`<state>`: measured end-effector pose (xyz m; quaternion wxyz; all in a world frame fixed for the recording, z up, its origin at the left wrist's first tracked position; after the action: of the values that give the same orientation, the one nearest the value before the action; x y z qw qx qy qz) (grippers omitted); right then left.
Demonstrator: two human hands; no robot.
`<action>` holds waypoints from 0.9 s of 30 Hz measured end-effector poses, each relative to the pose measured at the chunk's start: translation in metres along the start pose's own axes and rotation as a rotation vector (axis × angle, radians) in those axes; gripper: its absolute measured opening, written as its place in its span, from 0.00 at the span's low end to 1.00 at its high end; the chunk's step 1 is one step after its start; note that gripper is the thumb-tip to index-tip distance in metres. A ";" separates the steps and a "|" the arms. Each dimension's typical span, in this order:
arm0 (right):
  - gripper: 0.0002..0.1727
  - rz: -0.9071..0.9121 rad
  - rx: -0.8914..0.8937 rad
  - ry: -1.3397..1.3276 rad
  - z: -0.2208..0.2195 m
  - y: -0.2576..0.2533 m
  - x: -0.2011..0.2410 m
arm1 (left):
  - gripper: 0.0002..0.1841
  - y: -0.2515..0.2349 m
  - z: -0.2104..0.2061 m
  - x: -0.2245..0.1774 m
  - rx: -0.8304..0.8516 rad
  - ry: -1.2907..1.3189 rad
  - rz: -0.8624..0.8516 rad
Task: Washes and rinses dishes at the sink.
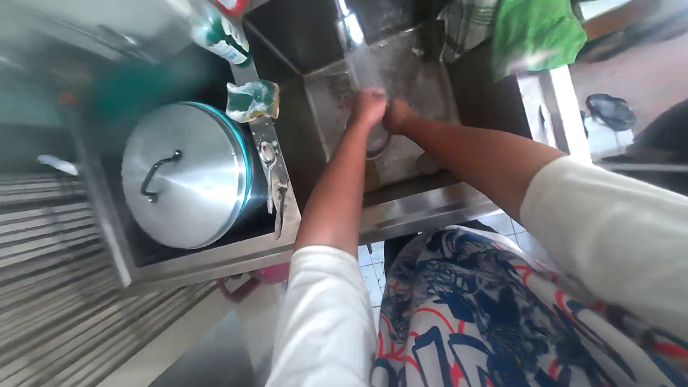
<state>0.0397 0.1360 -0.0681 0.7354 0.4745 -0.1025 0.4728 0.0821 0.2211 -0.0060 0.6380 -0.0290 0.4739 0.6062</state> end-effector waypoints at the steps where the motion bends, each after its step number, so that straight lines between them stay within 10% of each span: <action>1: 0.19 0.055 -0.005 0.070 0.000 -0.004 0.000 | 0.20 -0.008 -0.005 -0.007 0.043 -0.074 -0.006; 10: 0.20 -0.062 0.054 -0.096 0.002 -0.013 -0.028 | 0.22 -0.058 -0.008 -0.019 0.191 -0.355 -0.053; 18: 0.21 -0.245 0.050 -0.405 -0.014 -0.013 -0.034 | 0.19 0.002 0.051 0.057 -0.118 -0.254 0.205; 27: 0.16 0.018 0.166 0.089 -0.028 -0.038 -0.069 | 0.20 0.054 0.048 0.113 0.032 -0.294 0.360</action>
<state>0.0247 0.1128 -0.1470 0.6931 0.5114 -0.0341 0.5069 0.0452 0.3491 -0.0234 0.5821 0.1549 0.3829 0.7004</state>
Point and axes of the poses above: each hand's wrist, its own y-axis away from the middle knuckle, its own z-axis out of the back of the hand, x = y × z, the point moved 6 cm from there along -y, towards the middle knuckle, and after that the axes turned 4 degrees about -x, right-handed, at the moved point
